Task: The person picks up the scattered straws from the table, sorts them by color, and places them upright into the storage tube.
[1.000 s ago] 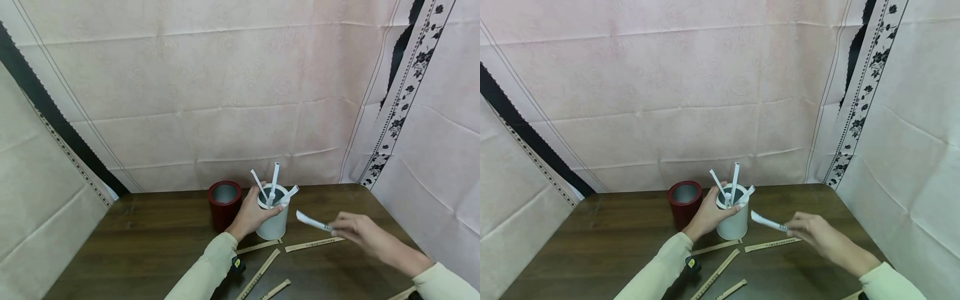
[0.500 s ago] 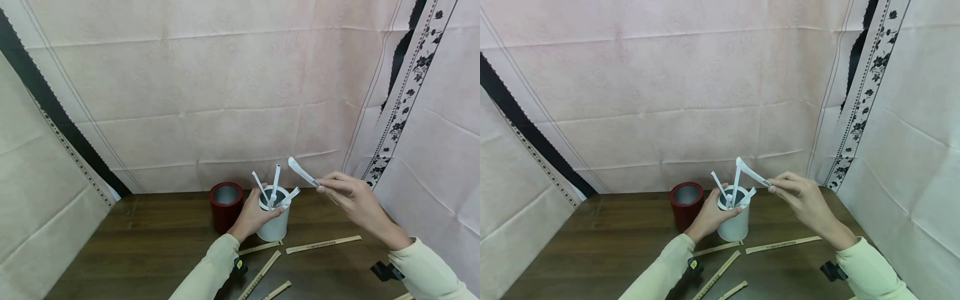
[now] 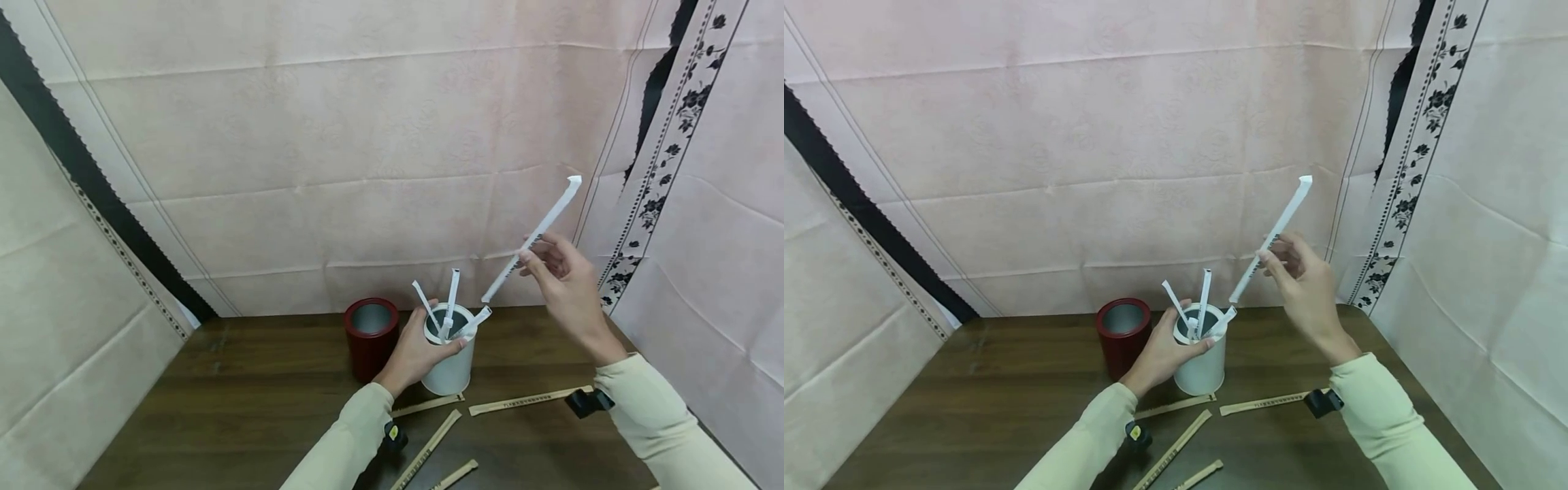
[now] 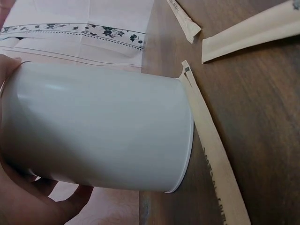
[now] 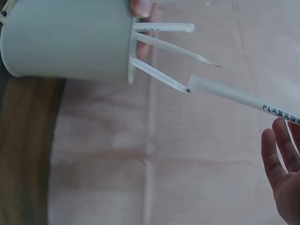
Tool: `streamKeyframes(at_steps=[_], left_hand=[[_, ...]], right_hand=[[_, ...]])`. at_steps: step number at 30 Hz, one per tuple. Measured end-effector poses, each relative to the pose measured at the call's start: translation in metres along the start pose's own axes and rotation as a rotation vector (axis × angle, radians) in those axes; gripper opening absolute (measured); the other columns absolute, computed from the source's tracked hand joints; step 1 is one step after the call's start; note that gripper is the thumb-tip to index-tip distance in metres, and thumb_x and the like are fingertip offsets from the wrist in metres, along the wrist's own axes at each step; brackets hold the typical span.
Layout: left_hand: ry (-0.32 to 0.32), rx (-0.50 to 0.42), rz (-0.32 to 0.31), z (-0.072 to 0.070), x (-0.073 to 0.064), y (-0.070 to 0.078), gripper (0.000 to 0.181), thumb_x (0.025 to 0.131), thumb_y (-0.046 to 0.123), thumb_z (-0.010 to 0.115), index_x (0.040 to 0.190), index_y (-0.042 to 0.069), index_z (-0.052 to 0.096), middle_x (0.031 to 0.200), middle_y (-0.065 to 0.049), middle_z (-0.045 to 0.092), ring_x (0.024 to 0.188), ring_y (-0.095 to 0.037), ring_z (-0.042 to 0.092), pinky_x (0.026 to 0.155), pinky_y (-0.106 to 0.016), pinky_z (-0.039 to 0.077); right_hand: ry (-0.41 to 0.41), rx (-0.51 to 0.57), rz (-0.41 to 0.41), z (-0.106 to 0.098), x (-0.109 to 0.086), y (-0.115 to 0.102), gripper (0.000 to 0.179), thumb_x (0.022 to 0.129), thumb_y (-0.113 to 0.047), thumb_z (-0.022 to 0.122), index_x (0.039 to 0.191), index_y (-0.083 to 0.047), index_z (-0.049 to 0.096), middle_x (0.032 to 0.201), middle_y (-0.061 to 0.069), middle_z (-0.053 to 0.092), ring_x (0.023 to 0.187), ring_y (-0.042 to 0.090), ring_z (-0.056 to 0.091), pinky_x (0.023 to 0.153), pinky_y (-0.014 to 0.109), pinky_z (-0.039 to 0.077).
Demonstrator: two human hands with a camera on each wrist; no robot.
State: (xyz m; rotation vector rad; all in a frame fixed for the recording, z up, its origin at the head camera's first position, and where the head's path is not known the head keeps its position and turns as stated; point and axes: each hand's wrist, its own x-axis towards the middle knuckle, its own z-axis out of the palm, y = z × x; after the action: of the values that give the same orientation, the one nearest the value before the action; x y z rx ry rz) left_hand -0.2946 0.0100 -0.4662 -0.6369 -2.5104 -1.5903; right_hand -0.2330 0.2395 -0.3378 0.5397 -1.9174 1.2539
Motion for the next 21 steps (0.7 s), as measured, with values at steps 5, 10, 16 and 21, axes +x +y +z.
streamKeyframes(at_steps=[5,10,16,21], left_hand=[[0.001,-0.013,-0.005,-0.002,-0.002,0.0,0.091,0.075,0.053,0.083,0.147,0.02,0.04,0.135,0.0,0.051,0.118,-0.017,0.051,0.099,-0.046,0.045],[0.002,-0.002,0.004,-0.001,0.0,0.0,0.092,0.075,0.054,0.082,0.148,0.017,0.04,0.134,0.001,0.051,0.116,-0.016,0.052,0.098,-0.044,0.046],[-0.001,-0.004,0.011,-0.001,0.001,-0.001,0.093,0.075,0.052,0.082,0.149,0.015,0.039,0.136,-0.004,0.051,0.115,-0.016,0.051,0.096,-0.041,0.046],[0.0,-0.011,0.004,-0.001,0.0,-0.001,0.093,0.075,0.051,0.083,0.149,0.017,0.039,0.135,0.001,0.051,0.115,-0.015,0.052,0.097,-0.04,0.046]], right_hand=[[-0.06,0.118,0.108,0.018,0.002,0.02,0.024,0.097,-0.004,0.061,0.118,0.007,0.054,0.102,0.018,0.067,0.079,0.01,0.069,0.074,0.028,0.057],[-0.147,0.161,0.191,0.032,-0.005,0.043,0.025,0.099,-0.007,0.06,0.117,0.008,0.052,0.1,0.022,0.067,0.078,0.014,0.07,0.072,0.033,0.058],[-0.298,-0.01,0.352,0.052,-0.026,0.07,0.027,0.099,-0.022,0.063,0.113,0.001,0.063,0.105,0.018,0.071,0.093,0.021,0.069,0.078,0.025,0.053],[-0.338,-0.042,0.447,0.055,-0.039,0.079,0.035,0.098,-0.03,0.065,0.118,-0.001,0.066,0.114,0.016,0.068,0.098,0.02,0.065,0.08,0.035,0.055]])
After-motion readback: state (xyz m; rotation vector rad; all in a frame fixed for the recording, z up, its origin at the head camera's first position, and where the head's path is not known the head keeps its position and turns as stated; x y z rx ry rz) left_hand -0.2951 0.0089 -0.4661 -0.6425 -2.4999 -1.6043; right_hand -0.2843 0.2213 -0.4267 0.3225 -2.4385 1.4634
